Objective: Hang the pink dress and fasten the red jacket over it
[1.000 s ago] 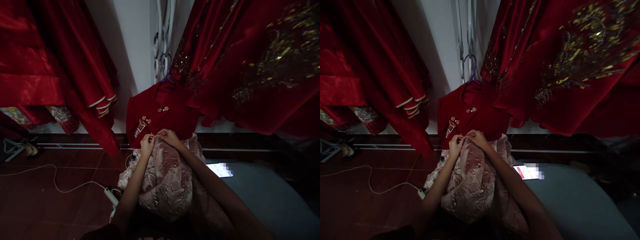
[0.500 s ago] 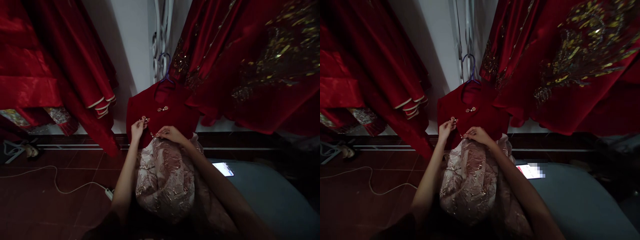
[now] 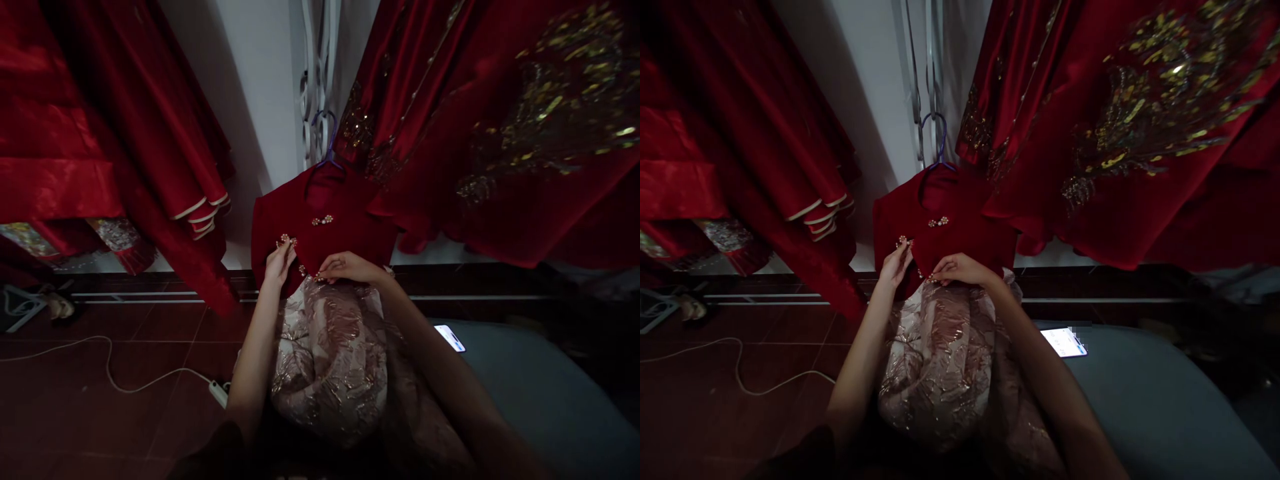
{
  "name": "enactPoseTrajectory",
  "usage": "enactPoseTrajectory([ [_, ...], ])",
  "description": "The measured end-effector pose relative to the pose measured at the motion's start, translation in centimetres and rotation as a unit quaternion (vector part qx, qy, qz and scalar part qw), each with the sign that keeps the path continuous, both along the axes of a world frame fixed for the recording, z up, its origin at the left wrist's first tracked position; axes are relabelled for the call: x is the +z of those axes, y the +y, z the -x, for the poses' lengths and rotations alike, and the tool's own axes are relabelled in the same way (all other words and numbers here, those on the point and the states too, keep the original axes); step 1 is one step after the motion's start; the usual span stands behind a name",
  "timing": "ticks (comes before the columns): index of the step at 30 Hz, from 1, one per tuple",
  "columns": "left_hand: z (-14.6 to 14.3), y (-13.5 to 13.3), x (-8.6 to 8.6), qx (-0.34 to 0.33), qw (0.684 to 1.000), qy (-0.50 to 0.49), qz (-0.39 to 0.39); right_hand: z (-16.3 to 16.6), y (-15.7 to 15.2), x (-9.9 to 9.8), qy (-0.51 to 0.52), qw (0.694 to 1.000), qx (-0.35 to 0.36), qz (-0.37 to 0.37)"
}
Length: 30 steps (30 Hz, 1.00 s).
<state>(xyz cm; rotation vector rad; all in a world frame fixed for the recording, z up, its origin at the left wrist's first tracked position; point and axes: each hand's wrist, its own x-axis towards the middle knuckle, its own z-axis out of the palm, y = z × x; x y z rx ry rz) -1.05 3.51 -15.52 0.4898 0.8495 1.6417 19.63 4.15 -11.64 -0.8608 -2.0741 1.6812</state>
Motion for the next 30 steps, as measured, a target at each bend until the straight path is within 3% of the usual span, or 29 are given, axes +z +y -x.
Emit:
enactPoseTrajectory([
  [4,0.4,0.2,0.1,0.007,0.999,0.042,0.010,0.3,-0.1,-0.1,-0.004,1.000,-0.003,-0.004],
  [13,-1.2,1.0,-0.4,0.101,0.992,0.051,0.061,0.7,-0.1,-0.6,0.000,1.000,-0.015,0.004],
  [16,-1.8,0.5,-0.1,0.064,0.992,0.082,0.077,0.6,-0.1,-0.3,-0.005,1.000,-0.013,0.001],
  [19,-2.4,0.7,1.5,0.001,0.974,0.226,0.021,-0.1,-0.2,0.3,-0.024,1.000,0.013,0.012],
  [21,-2.8,1.6,3.2,0.021,0.925,0.366,-0.099,-0.7,-0.4,0.7,-0.036,0.998,0.039,0.032],
  [24,-3.2,3.3,6.0,0.084,0.773,0.575,-0.254,-1.4,-0.5,1.2,-0.051,0.995,0.065,0.057],
  [27,-3.2,4.4,7.8,0.085,0.623,0.716,-0.302,-1.8,-0.5,1.6,-0.063,0.994,0.066,0.067],
  [30,-2.6,4.7,8.4,0.066,0.526,0.779,-0.335,-2.1,-0.5,1.9,-0.064,0.993,0.067,0.076],
])
